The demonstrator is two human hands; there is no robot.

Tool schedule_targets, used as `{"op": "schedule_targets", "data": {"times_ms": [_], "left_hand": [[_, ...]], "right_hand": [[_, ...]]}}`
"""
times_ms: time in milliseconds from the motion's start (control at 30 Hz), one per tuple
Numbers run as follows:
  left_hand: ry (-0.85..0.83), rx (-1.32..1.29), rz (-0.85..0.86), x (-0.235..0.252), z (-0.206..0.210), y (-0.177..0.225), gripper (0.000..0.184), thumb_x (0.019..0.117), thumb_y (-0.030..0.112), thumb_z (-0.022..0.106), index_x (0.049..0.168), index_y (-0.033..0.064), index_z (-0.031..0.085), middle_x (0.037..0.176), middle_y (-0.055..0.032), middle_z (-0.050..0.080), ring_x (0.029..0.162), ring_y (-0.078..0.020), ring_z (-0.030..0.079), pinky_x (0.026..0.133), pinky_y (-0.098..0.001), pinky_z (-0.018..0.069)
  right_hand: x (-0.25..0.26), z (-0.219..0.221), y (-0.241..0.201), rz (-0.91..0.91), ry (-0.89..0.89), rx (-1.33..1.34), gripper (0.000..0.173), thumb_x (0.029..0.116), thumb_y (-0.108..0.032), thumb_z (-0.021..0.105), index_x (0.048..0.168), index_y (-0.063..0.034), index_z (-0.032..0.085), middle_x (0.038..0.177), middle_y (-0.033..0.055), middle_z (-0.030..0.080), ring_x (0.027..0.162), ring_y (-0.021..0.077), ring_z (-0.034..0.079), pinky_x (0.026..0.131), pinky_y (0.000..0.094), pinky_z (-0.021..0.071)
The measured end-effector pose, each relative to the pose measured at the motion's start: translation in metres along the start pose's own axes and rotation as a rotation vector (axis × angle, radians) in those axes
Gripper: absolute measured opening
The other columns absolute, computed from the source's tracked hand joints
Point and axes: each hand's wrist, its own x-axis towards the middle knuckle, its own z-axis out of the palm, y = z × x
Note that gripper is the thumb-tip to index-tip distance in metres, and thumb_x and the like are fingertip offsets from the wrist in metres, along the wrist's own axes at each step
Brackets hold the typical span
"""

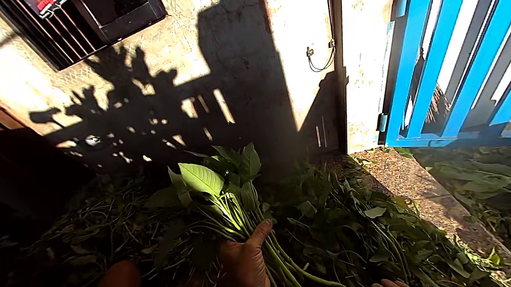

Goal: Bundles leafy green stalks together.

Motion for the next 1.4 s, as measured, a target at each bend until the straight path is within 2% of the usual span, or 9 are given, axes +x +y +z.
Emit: {"op": "schedule_targets", "data": {"times_ms": [133,267,467,667,800,933,1133,1267,1400], "left_hand": [[-0.073,-0.001,-0.029,-0.007,0.006,-0.010,0.049,0.0679,-0.016,0.084,0.110,-0.0140,0.060,0.087,-0.0271,0.072,0.071,-0.0365,0.074,0.066,-0.0461,0.0664],[-0.017,-0.014,-0.017,0.001,0.000,0.002,0.040,0.0733,-0.016,0.081,0.108,-0.0135,0.061,0.084,-0.0266,0.071,0.068,-0.0352,0.073,0.062,-0.0453,0.0652],[0.193,0.031,0.009,0.005,-0.006,0.002,0.040,0.0714,-0.012,0.084,0.106,-0.0098,0.064,0.084,-0.0235,0.072,0.067,-0.0335,0.073,0.061,-0.0458,0.0648],[0.240,0.017,0.041,0.001,0.001,-0.005,0.039,0.0711,-0.011,0.085,0.104,-0.0088,0.065,0.082,-0.0212,0.072,0.067,-0.0308,0.072,0.061,-0.0439,0.0645],[0.307,-0.041,0.100,0.022,-0.016,0.018,0.041,0.0761,-0.007,0.083,0.112,-0.0065,0.063,0.089,-0.0183,0.072,0.073,-0.0276,0.073,0.065,-0.0427,0.0648],[0.242,-0.030,-0.044,0.018,-0.018,0.023,0.035,0.0829,-0.007,0.076,0.113,-0.0082,0.061,0.086,-0.0207,0.072,0.068,-0.0301,0.073,0.060,-0.0436,0.0645],[0.105,-0.001,-0.171,0.009,0.002,0.009,0.038,0.0822,-0.010,0.075,0.116,-0.0107,0.057,0.083,-0.0242,0.071,0.065,-0.0332,0.073,0.057,-0.0442,0.0638],[0.077,0.016,-0.173,0.004,0.015,0.002,0.037,0.0796,-0.011,0.077,0.113,-0.0120,0.060,0.087,-0.0242,0.073,0.069,-0.0340,0.074,0.061,-0.0445,0.0650],[-0.002,0.011,-0.213,-0.004,0.022,-0.011,0.036,0.0786,-0.014,0.076,0.111,-0.0133,0.059,0.088,-0.0260,0.072,0.069,-0.0362,0.074,0.061,-0.0464,0.0654]], "right_hand": [[0.018,-0.006,-0.045,-0.427,0.476,0.130,0.031,0.1015,-0.034,0.059,0.124,-0.0155,0.070,0.119,0.0080,0.070,0.117,0.0282,0.063,0.096,0.0489,0.0534],[0.031,0.019,-0.048,-0.520,0.428,0.140,0.033,0.1077,-0.032,0.049,0.112,-0.0071,0.069,0.102,0.0116,0.073,0.104,0.0292,0.069,0.104,0.0531,0.0475],[0.017,0.027,-0.046,-0.334,0.636,0.209,0.045,0.1090,-0.035,0.046,0.084,-0.0027,0.064,0.068,0.0119,0.061,0.061,0.0269,0.065,0.054,0.0448,0.0536],[0.029,0.049,-0.032,-0.083,0.749,0.199,0.068,0.1091,-0.053,0.031,0.064,-0.0090,0.059,0.056,0.0066,0.056,0.054,0.0248,0.062,0.047,0.0469,0.0467],[0.052,0.070,0.043,0.334,0.564,0.233,0.057,0.1027,-0.051,0.045,0.106,-0.0015,0.072,0.110,0.0261,0.067,0.107,0.0451,0.065,0.087,0.0626,0.0526],[0.104,0.071,0.121,0.636,0.535,0.457,0.067,0.1001,-0.046,0.059,0.147,0.0001,0.049,0.147,0.0270,0.051,0.137,0.0447,0.049,0.110,0.0619,0.0406],[0.127,0.035,0.103,0.389,0.699,0.783,0.036,0.1101,-0.025,0.045,0.114,0.0028,0.068,0.100,0.0203,0.068,0.096,0.0316,0.065,0.090,0.0523,0.0500],[0.084,0.015,0.042,0.121,1.047,0.892,0.031,0.1059,-0.028,0.050,0.108,-0.0050,0.070,0.080,-0.0006,0.062,0.067,0.0059,0.056,0.063,0.0257,0.0483],[0.065,0.018,0.022,-0.051,0.896,1.230,0.022,0.1032,-0.013,0.056,0.115,-0.0001,0.069,0.096,0.0055,0.072,0.085,0.0109,0.067,0.079,0.0264,0.0569]]}}
